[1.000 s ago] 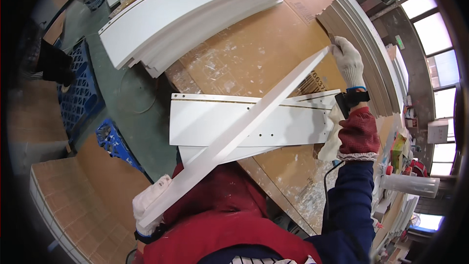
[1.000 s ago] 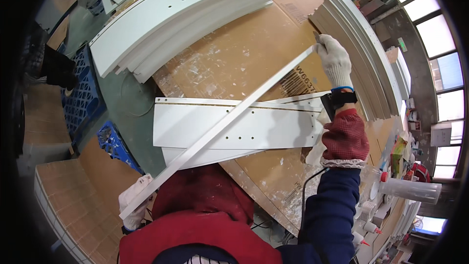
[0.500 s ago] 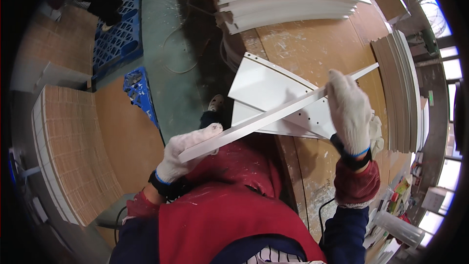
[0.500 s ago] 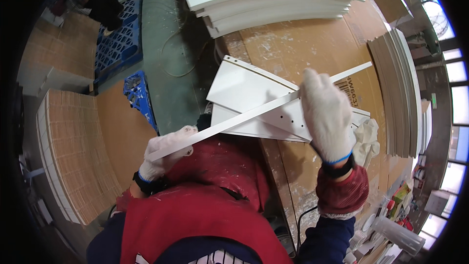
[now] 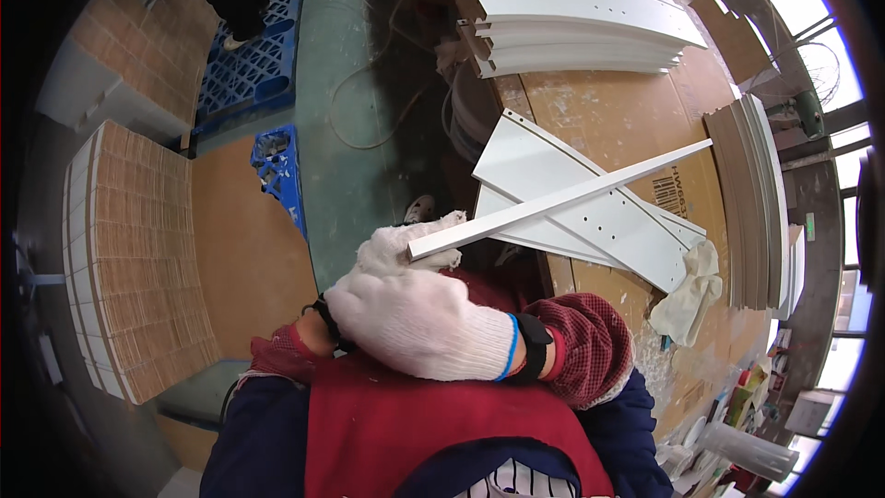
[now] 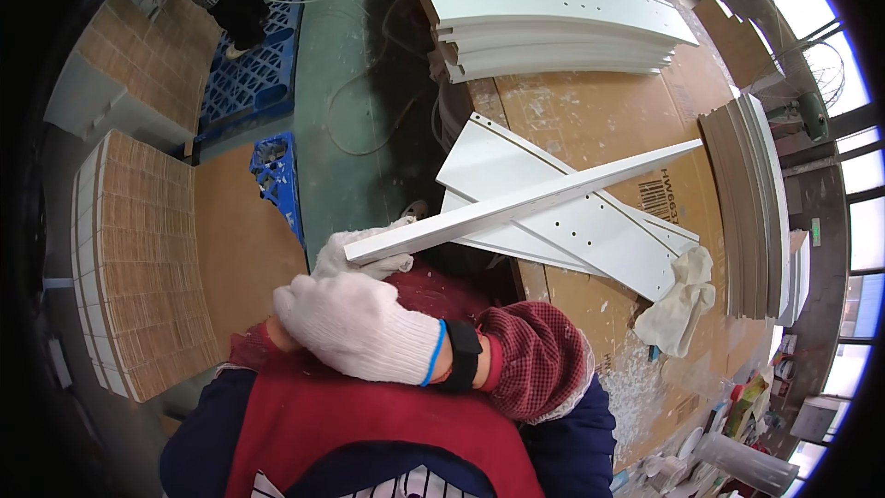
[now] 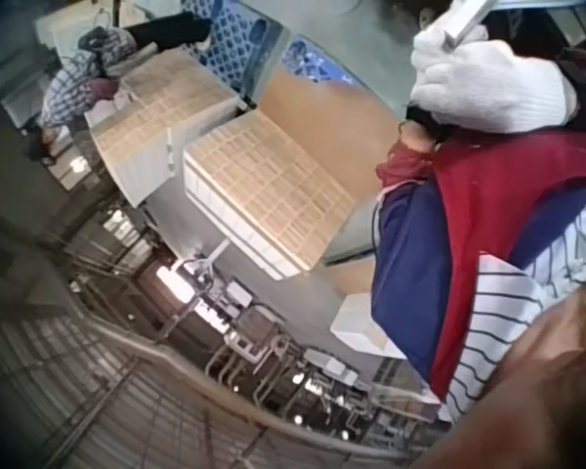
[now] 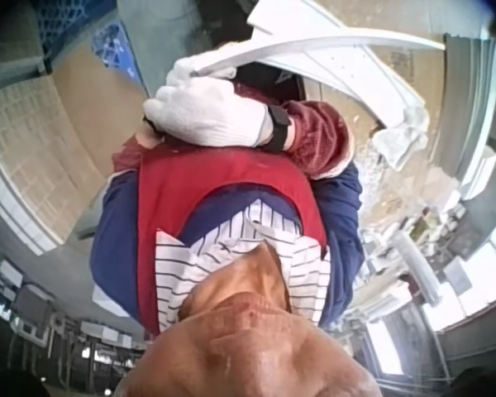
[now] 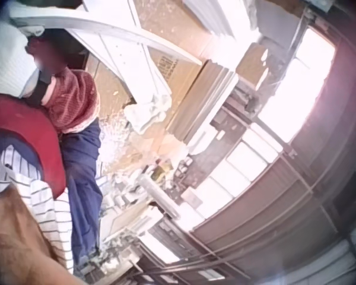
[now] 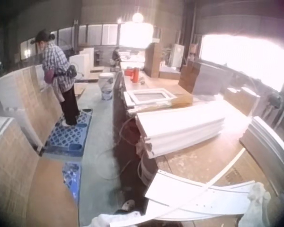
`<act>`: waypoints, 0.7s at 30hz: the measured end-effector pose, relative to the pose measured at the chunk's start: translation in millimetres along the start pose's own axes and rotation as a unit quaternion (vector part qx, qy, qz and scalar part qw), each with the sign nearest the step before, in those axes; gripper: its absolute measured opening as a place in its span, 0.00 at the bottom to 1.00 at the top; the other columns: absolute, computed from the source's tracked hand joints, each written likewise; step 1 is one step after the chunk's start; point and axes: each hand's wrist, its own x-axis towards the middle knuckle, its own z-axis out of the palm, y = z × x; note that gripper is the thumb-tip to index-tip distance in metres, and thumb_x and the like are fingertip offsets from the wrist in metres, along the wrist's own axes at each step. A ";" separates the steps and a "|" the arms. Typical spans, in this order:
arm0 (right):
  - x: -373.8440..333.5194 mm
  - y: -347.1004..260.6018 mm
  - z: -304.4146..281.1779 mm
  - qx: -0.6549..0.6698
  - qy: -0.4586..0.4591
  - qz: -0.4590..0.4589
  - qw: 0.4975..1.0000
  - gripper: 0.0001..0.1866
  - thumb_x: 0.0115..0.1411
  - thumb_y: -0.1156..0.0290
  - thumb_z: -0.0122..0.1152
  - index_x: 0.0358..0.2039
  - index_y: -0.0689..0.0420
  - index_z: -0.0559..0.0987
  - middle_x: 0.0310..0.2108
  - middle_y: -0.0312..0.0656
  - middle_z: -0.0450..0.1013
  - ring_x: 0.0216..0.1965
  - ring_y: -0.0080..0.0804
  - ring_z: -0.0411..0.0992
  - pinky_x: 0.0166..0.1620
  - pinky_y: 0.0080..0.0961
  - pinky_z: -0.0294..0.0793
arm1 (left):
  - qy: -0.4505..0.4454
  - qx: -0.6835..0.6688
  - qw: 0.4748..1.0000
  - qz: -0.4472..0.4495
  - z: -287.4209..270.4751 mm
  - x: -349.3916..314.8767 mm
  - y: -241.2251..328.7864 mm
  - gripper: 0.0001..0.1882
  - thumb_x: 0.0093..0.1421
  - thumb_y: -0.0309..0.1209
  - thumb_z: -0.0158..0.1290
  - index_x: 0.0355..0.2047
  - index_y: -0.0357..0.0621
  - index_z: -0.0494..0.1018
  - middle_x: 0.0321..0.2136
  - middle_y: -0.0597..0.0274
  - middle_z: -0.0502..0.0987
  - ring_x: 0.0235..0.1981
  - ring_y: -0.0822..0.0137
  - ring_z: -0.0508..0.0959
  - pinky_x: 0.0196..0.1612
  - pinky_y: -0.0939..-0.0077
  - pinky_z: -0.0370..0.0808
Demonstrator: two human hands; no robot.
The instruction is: The person cleans white rectangular panels on a workbench using a cloth and a small blue abrasive tool. They wipe the surfaces and edges of the panels, flip them over to treat both sides, and stack the cleaned panels on top of others.
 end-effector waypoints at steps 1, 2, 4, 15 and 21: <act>-2.6 -6.7 -9.4 0.040 -0.022 0.054 0.998 0.03 0.51 0.70 0.56 0.27 0.54 0.75 0.24 0.41 0.71 0.25 0.33 0.74 0.25 0.23 0.73 | 0.032 -0.052 0.997 0.052 4.9 -4.7 -8.1 0.20 0.57 0.24 0.58 0.50 0.34 0.71 0.40 0.55 0.79 0.44 0.70 0.77 0.46 0.75 0.74; -3.3 -6.0 -26.1 0.078 -0.042 0.087 0.992 0.05 0.52 0.70 0.58 0.31 0.55 0.76 0.25 0.42 0.72 0.27 0.35 0.74 0.28 0.25 0.74 | 0.064 -0.098 0.988 0.104 9.3 -10.7 -18.7 0.20 0.59 0.27 0.57 0.52 0.37 0.72 0.39 0.59 0.79 0.40 0.73 0.76 0.43 0.78 0.74; -19.2 21.3 -54.8 0.201 0.047 0.077 0.975 0.06 0.56 0.68 0.55 0.30 0.56 0.74 0.27 0.43 0.73 0.30 0.40 0.77 0.27 0.31 0.77 | -0.006 0.037 0.994 0.105 -14.2 3.5 -38.9 0.19 0.60 0.32 0.57 0.49 0.35 0.73 0.37 0.63 0.80 0.39 0.75 0.77 0.44 0.78 0.74; -196.9 73.1 -59.2 0.386 0.361 0.540 0.655 0.13 0.62 0.66 0.59 0.41 0.63 0.76 0.16 0.29 0.67 0.13 0.14 0.60 0.16 0.11 0.57 | -0.035 -0.332 0.942 -0.029 -14.2 23.4 -6.9 0.20 0.62 0.29 0.49 0.47 0.18 0.66 0.38 0.42 0.75 0.35 0.55 0.82 0.29 0.70 0.85; -214.3 74.6 -40.7 0.423 0.404 0.536 0.608 0.12 0.61 0.68 0.59 0.40 0.65 0.76 0.19 0.30 0.68 0.14 0.15 0.62 0.17 0.13 0.60 | -0.052 -0.340 0.939 -0.023 -16.3 33.1 14.3 0.20 0.65 0.33 0.46 0.48 0.25 0.65 0.39 0.39 0.76 0.36 0.53 0.82 0.27 0.70 0.84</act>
